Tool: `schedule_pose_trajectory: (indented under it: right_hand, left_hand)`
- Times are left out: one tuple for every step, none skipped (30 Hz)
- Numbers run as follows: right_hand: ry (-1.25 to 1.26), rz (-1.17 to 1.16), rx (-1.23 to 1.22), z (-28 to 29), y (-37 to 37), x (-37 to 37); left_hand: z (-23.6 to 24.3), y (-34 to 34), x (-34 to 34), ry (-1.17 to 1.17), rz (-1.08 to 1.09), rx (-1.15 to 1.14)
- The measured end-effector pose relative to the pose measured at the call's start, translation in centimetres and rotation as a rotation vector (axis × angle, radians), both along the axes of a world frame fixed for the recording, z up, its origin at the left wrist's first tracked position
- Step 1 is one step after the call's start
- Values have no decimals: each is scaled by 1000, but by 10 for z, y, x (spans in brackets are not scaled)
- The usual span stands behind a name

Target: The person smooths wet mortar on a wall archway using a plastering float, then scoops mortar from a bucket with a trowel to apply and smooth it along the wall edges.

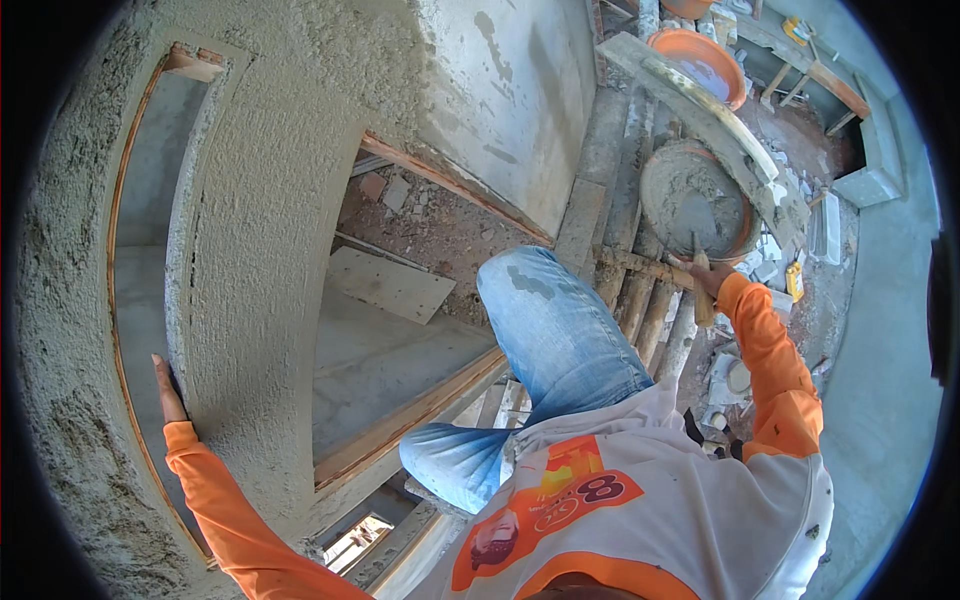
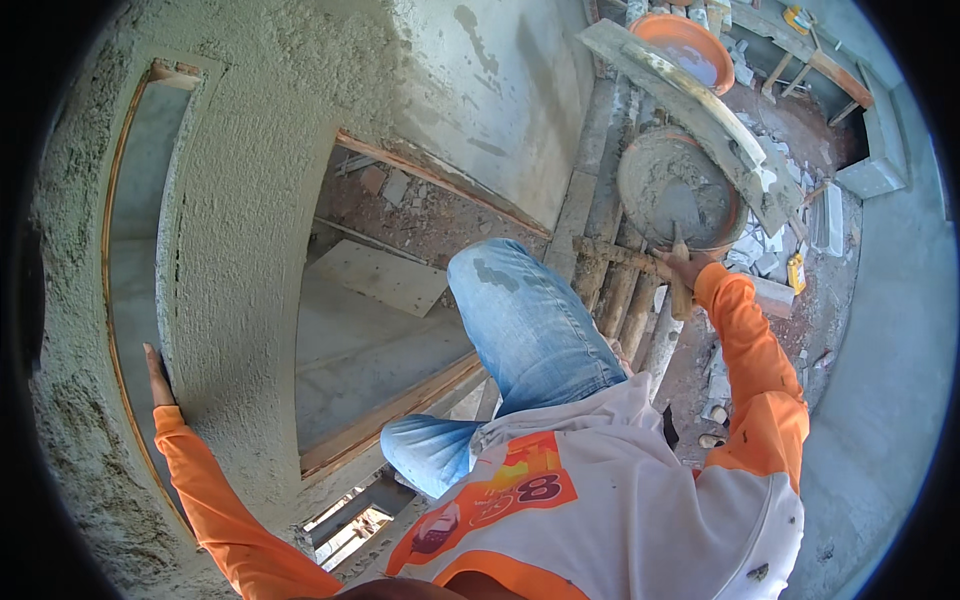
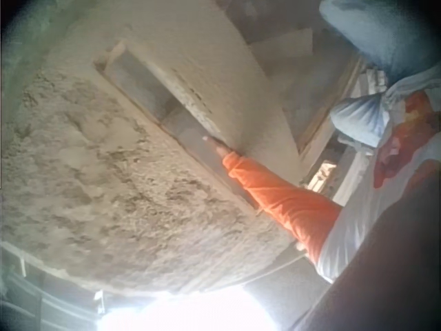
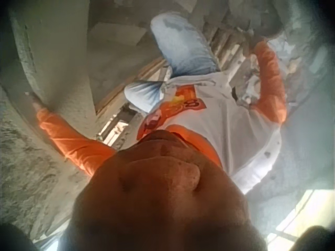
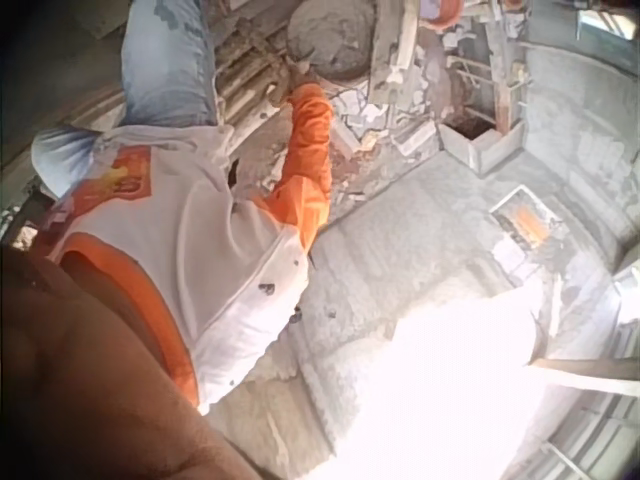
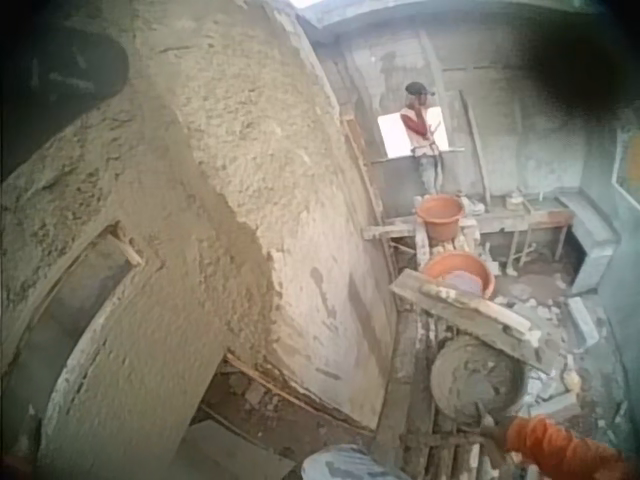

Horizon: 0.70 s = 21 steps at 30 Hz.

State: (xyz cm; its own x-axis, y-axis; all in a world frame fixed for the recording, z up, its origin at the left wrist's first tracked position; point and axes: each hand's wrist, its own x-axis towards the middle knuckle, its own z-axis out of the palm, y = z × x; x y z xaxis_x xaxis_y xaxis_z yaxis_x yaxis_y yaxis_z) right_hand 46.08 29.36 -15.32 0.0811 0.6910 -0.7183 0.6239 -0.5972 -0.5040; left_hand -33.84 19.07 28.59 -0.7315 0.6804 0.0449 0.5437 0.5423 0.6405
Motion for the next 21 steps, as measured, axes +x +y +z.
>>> schedule_pose_trajectory:
  right_hand:
    - [39,-16,-157,40,3,-9]
    - [34,-17,-157,62,4,-10]
    - [-26,11,-206,76,7,-13]
    - [-86,40,-255,80,11,-15]
    - [-304,302,-188,62,20,-6]
    - [-307,301,-191,64,28,-5]
    - [-482,366,-101,69,38,-6]
    - [-654,430,-7,78,50,-8]
    - [-581,312,201,108,64,-18]
    - [-505,188,405,131,82,-26]
    - [-563,137,828,116,107,-12]
    - [-722,123,864,116,136,-13]
    - [-884,107,905,117,164,-14]
    - [-883,103,918,107,188,-11]
    - [-1016,157,699,89,208,-7]
    - [-1141,209,470,72,221,1]
    - [-1139,202,484,60,231,9]
    - [-1135,165,482,48,242,13]
    - [-1129,136,481,45,252,13]
    - [-1115,135,499,42,257,16]
    - [-1120,77,569,46,252,22]
  left_hand:
    - [2,-1,-2,-13,15,-1]
    - [-2,1,-5,-36,22,-1]
    - [-2,2,-8,-32,24,-1]
    - [-1,2,-12,-36,30,-8]
    - [0,1,-16,-40,38,-14]
    - [-3,2,-15,-43,36,-17]
    - [-2,2,-14,-56,35,-23]
    - [-1,1,-14,-67,34,-28]
    - [5,-3,-15,-57,42,-34]
    - [9,-6,-19,-69,38,-31]
    - [9,-6,-23,-92,25,-21]
    - [9,-6,-24,-90,27,-20]
    - [5,-6,-26,-105,30,-21]
    - [4,-5,-26,-116,31,-18]
    - [0,-2,-20,-114,30,-5]
    - [-10,4,-7,-140,26,-3]
    - [-12,7,-1,-160,24,1]
    - [-6,4,-5,-145,28,19]
    - [-2,-3,-11,-131,14,40]
    - [2,-9,-16,-118,0,59]
    - [3,-11,-16,-113,7,64]
